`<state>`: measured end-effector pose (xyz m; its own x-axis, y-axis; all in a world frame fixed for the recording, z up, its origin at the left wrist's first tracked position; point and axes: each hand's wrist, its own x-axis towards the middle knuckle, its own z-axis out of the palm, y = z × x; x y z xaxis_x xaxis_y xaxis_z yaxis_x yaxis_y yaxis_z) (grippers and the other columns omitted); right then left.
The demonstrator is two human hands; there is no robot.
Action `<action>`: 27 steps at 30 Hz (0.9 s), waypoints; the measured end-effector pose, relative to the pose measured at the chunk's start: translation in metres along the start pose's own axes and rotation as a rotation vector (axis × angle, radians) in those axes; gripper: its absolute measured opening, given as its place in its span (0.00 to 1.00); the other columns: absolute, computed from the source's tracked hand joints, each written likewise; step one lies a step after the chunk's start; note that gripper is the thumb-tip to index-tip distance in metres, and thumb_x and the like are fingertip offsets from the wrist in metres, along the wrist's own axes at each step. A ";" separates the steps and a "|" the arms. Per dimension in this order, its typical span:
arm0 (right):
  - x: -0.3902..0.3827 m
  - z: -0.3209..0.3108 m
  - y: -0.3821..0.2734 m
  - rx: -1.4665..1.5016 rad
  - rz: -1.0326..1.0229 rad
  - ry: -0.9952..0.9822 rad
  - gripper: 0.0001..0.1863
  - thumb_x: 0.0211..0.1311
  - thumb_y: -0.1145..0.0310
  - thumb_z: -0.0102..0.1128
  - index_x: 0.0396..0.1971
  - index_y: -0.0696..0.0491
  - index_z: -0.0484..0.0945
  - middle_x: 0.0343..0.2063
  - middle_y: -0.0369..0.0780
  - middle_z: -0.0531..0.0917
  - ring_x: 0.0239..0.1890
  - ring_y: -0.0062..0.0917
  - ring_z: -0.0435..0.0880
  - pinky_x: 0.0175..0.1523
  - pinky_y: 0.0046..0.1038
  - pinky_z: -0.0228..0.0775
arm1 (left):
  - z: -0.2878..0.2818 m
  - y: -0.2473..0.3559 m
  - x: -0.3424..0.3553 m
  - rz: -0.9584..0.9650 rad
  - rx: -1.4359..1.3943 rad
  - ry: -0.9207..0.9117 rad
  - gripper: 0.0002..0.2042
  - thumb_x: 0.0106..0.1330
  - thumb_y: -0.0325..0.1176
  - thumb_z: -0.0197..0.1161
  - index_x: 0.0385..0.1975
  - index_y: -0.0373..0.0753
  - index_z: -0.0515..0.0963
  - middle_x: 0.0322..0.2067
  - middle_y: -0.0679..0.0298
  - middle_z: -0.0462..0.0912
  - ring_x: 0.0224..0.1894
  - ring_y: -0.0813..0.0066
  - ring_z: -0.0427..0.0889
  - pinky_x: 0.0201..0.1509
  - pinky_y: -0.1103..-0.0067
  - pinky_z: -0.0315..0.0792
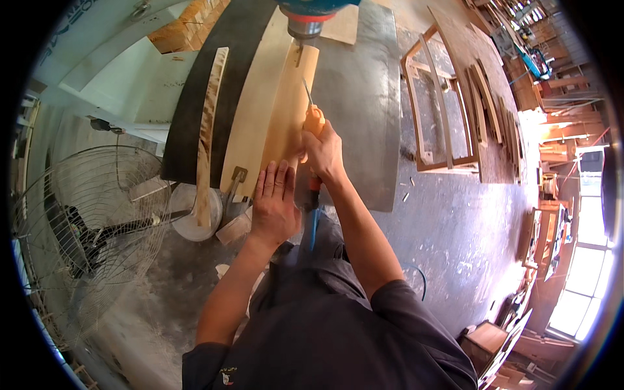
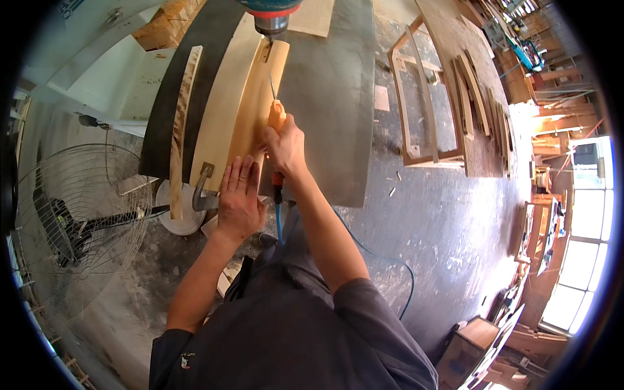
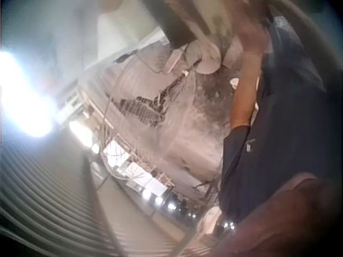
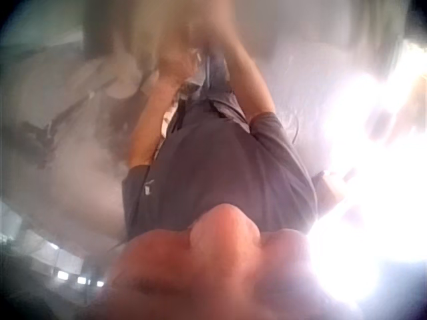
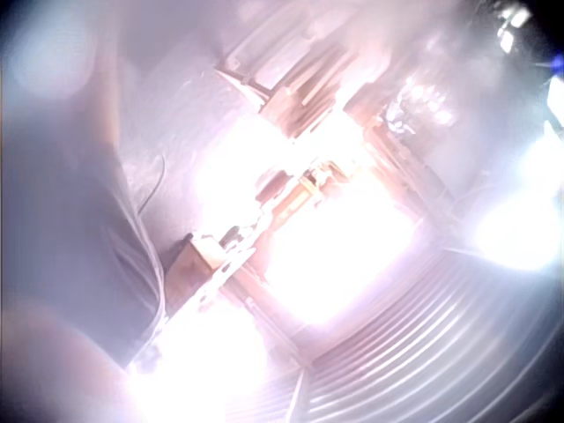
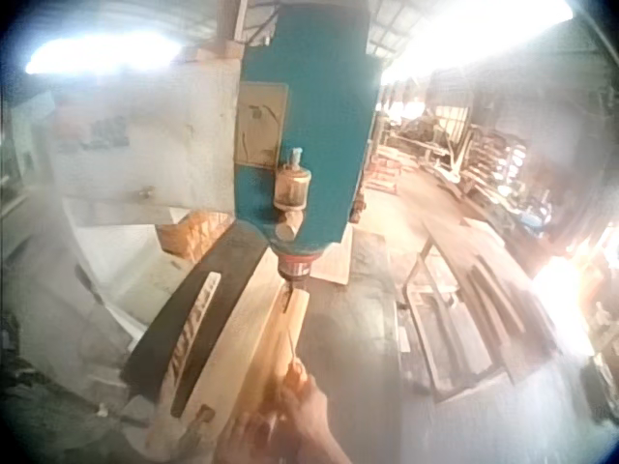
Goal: The person uses a vertical spindle moulder to shape the edges of wooden planks. They feed the wood through the machine, then use a handheld air blower to clear sawdust from the cut edges and the machine table. This process is repeated for multiple pieces of wood in a workshop setting.
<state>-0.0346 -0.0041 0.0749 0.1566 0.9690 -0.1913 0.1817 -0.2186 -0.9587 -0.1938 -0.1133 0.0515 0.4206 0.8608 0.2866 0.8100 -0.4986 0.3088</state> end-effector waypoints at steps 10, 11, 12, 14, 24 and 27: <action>-0.011 0.002 0.005 -0.020 -0.069 0.071 0.20 0.67 0.68 0.55 0.51 0.70 0.72 0.27 0.54 0.87 0.26 0.37 0.91 0.35 0.34 0.85 | 0.002 -0.001 -0.003 0.004 0.034 0.034 0.35 0.61 0.31 0.57 0.72 0.28 0.66 0.72 0.42 0.68 0.75 0.39 0.65 0.81 0.53 0.57; -0.007 0.002 -0.001 -0.023 -0.045 0.057 0.21 0.67 0.68 0.55 0.51 0.70 0.71 0.27 0.54 0.87 0.26 0.37 0.92 0.35 0.34 0.85 | 0.002 -0.001 0.004 -0.001 0.031 0.036 0.34 0.62 0.31 0.58 0.72 0.28 0.66 0.72 0.43 0.68 0.75 0.40 0.65 0.81 0.54 0.57; -0.003 0.001 -0.008 -0.026 -0.021 0.044 0.21 0.67 0.68 0.55 0.52 0.70 0.71 0.28 0.54 0.88 0.27 0.38 0.92 0.35 0.34 0.85 | 0.002 -0.001 0.009 -0.017 0.054 0.038 0.34 0.62 0.31 0.59 0.71 0.28 0.67 0.72 0.45 0.69 0.75 0.43 0.66 0.81 0.56 0.58; 0.011 0.000 -0.012 -0.014 0.026 0.008 0.21 0.67 0.68 0.55 0.53 0.70 0.71 0.29 0.54 0.88 0.28 0.38 0.92 0.35 0.34 0.84 | 0.012 -0.009 0.019 -0.020 0.089 0.042 0.36 0.60 0.33 0.61 0.72 0.29 0.66 0.72 0.46 0.68 0.76 0.44 0.65 0.81 0.57 0.56; 0.057 -0.026 0.000 0.329 0.068 -0.067 0.22 0.71 0.68 0.60 0.60 0.63 0.72 0.45 0.48 0.87 0.42 0.31 0.91 0.42 0.33 0.86 | 0.014 -0.017 0.069 -0.049 0.132 0.012 0.35 0.62 0.32 0.60 0.73 0.31 0.66 0.71 0.47 0.71 0.75 0.47 0.66 0.83 0.59 0.55; 0.032 -0.096 0.001 0.481 0.050 -0.038 0.23 0.73 0.68 0.60 0.63 0.61 0.70 0.47 0.45 0.86 0.45 0.31 0.90 0.40 0.33 0.87 | 0.032 -0.012 0.077 -0.045 0.078 0.046 0.35 0.62 0.31 0.59 0.72 0.30 0.65 0.70 0.45 0.71 0.75 0.45 0.65 0.82 0.59 0.57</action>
<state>0.0638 0.0153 0.0882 0.1162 0.9643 -0.2381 -0.2956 -0.1953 -0.9351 -0.1583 -0.0380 0.0409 0.3654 0.8756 0.3159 0.8576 -0.4487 0.2516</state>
